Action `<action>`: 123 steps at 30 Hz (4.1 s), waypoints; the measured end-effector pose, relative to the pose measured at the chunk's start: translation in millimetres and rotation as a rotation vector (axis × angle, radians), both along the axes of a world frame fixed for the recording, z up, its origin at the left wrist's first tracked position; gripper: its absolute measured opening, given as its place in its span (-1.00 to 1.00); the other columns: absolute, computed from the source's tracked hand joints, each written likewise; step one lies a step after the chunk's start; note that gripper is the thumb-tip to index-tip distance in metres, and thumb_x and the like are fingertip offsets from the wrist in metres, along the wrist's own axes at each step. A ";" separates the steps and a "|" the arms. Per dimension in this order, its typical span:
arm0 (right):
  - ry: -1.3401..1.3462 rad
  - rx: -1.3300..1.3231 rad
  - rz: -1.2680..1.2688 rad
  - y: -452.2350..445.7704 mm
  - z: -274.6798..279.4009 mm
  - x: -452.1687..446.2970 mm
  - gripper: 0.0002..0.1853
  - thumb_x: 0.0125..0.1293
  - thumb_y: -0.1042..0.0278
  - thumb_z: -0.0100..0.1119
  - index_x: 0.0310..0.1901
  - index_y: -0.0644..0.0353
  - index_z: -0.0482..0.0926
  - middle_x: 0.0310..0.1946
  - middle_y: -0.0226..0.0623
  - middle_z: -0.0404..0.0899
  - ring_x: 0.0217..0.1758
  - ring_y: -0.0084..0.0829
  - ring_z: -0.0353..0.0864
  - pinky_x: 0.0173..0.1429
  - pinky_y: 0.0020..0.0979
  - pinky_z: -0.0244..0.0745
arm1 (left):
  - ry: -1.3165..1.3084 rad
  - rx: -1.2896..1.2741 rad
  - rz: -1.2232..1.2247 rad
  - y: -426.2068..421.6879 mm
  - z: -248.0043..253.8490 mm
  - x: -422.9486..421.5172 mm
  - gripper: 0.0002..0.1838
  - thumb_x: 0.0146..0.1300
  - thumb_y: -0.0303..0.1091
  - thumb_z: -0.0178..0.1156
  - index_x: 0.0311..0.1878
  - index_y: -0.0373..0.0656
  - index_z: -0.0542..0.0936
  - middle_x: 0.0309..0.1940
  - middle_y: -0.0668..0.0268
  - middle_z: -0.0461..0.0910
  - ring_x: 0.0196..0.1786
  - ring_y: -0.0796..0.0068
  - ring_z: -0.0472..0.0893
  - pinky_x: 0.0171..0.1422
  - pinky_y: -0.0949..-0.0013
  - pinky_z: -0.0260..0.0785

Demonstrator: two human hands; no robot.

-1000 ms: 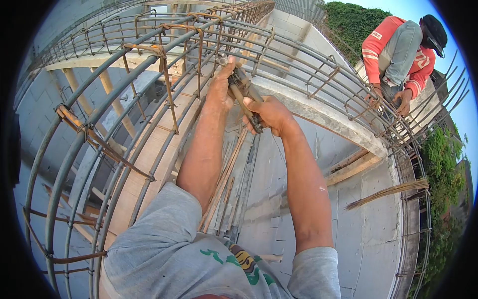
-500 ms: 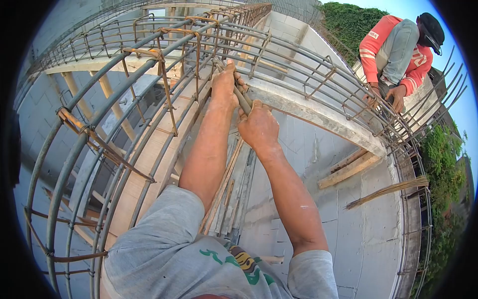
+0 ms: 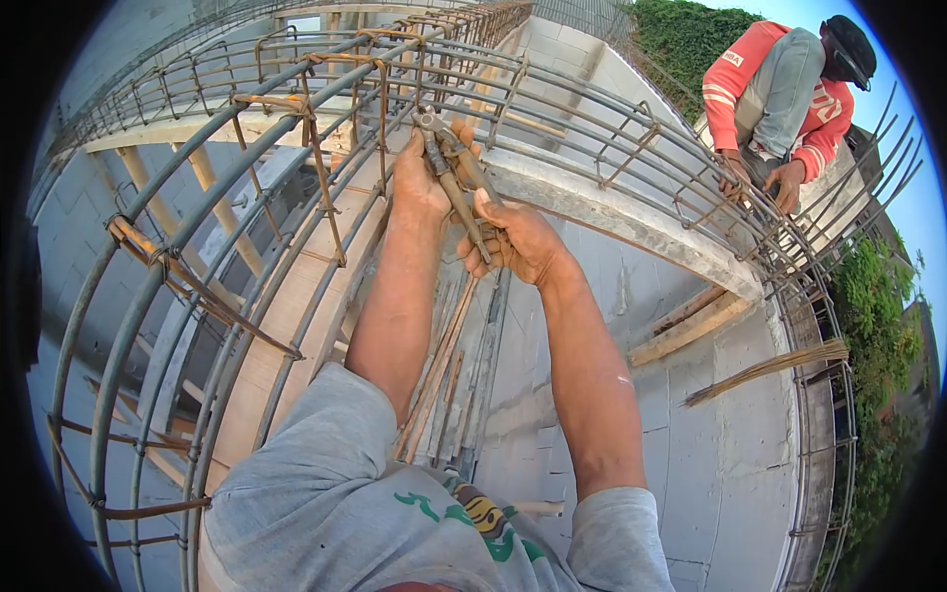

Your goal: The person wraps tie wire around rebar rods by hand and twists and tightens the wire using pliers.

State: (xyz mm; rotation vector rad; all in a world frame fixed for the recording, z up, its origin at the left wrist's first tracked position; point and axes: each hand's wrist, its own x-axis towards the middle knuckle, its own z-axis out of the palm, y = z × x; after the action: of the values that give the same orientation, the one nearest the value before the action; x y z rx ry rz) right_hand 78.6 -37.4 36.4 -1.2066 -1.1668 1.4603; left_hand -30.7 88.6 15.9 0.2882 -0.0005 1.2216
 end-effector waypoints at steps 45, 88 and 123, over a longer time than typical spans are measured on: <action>-0.351 0.372 -0.584 -17.0 -104.3 -12.9 -0.65 0.21 0.19 0.23 -0.19 0.39 0.58 -0.44 -0.28 0.61 -0.34 -0.56 0.51 -0.25 -0.49 0.38 | 1.054 0.475 0.525 -56.1 -13.0 21.4 -0.78 0.25 -0.26 0.24 -0.37 -0.25 0.61 -0.53 0.40 0.54 -0.45 0.59 0.43 -0.31 0.39 0.30; 0.808 0.711 -0.865 -98.9 -37.9 38.1 -0.55 0.43 0.38 -0.15 0.31 0.30 0.24 0.02 -0.02 0.53 -0.23 -0.24 0.68 0.13 -0.13 0.52 | 0.841 0.309 0.407 -67.8 -21.6 30.3 -0.81 0.41 -0.25 0.07 -0.28 -0.15 0.48 -0.51 0.38 0.54 -0.51 0.62 0.56 -0.55 0.54 0.29; -1.650 0.133 -1.055 55.0 160.4 273.9 -0.41 0.11 -0.10 0.15 -0.04 0.30 0.64 -0.06 0.01 0.64 -0.06 -0.19 0.65 -0.01 -0.25 0.51 | 1.512 0.775 -0.101 -168.6 -207.1 63.1 -0.73 0.27 -0.12 0.18 -0.27 -0.15 0.58 -0.50 0.23 0.59 -0.37 0.25 0.59 -0.20 0.20 0.39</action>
State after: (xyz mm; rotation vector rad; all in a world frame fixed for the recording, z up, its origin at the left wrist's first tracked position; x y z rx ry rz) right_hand 352.6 17.6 196.9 -2.4127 -1.0760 -0.6599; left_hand 32.4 -80.0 -191.1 1.7978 0.8146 0.6024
